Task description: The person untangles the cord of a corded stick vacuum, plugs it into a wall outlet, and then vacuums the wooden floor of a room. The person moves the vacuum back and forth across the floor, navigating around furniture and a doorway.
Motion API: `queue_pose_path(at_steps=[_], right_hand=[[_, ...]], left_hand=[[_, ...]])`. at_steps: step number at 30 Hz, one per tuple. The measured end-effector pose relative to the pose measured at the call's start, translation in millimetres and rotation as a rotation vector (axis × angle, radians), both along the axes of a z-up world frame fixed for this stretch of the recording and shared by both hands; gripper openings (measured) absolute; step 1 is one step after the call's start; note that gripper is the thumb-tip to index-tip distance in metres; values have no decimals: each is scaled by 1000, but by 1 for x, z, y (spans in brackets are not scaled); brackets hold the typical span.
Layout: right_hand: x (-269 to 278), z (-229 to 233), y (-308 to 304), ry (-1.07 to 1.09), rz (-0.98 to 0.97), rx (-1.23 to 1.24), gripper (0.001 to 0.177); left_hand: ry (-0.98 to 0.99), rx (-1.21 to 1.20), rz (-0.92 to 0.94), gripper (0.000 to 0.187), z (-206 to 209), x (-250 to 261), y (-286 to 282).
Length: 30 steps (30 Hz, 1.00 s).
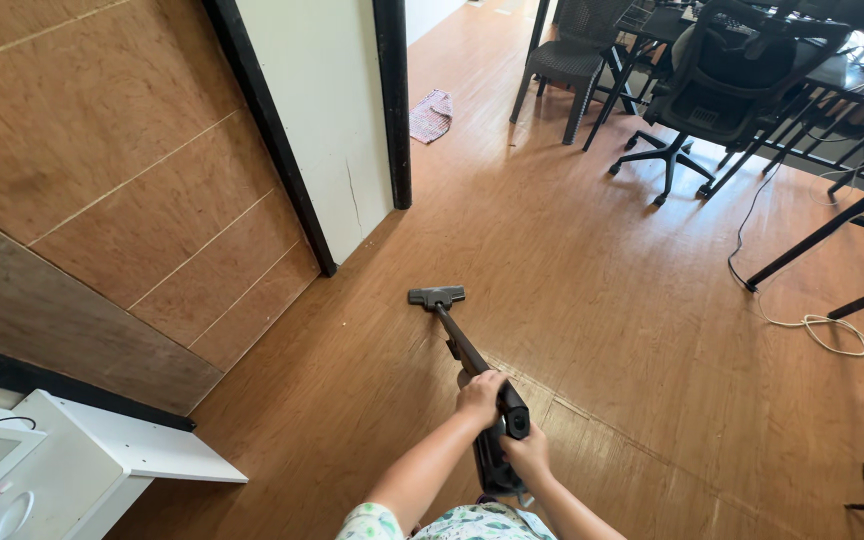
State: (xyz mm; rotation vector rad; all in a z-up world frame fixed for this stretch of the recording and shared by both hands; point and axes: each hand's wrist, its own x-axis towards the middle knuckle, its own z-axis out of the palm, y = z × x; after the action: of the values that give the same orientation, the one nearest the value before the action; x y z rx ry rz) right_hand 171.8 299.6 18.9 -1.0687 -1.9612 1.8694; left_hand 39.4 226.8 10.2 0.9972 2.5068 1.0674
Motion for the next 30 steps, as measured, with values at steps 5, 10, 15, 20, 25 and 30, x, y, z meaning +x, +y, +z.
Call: queue_pose_path(at_steps=[5,10,15,20,25,30], right_hand=[[-37,-7,-21,69,-64,-64,16],[-78,-5,-52,158,-23,-107,16],[-109,-12,-90,177,12,-249,22],[-132,-15,-127,174,68,-403,29],[-150,-6,-144,111,20,-605,25],[-187,-10,-132,33,72,-752,13]], left_hand=[[-175,55,213,68,3,-12,-49],[-500,102,17,57,-11,-13,-118],[-642,305,-26,83,-11,-9,-156],[-644,125,168,119,1,-17,-187],[-364,-113,144,116,-4,-30,-213],[-332,-204,202,118,-1,-48,-200]])
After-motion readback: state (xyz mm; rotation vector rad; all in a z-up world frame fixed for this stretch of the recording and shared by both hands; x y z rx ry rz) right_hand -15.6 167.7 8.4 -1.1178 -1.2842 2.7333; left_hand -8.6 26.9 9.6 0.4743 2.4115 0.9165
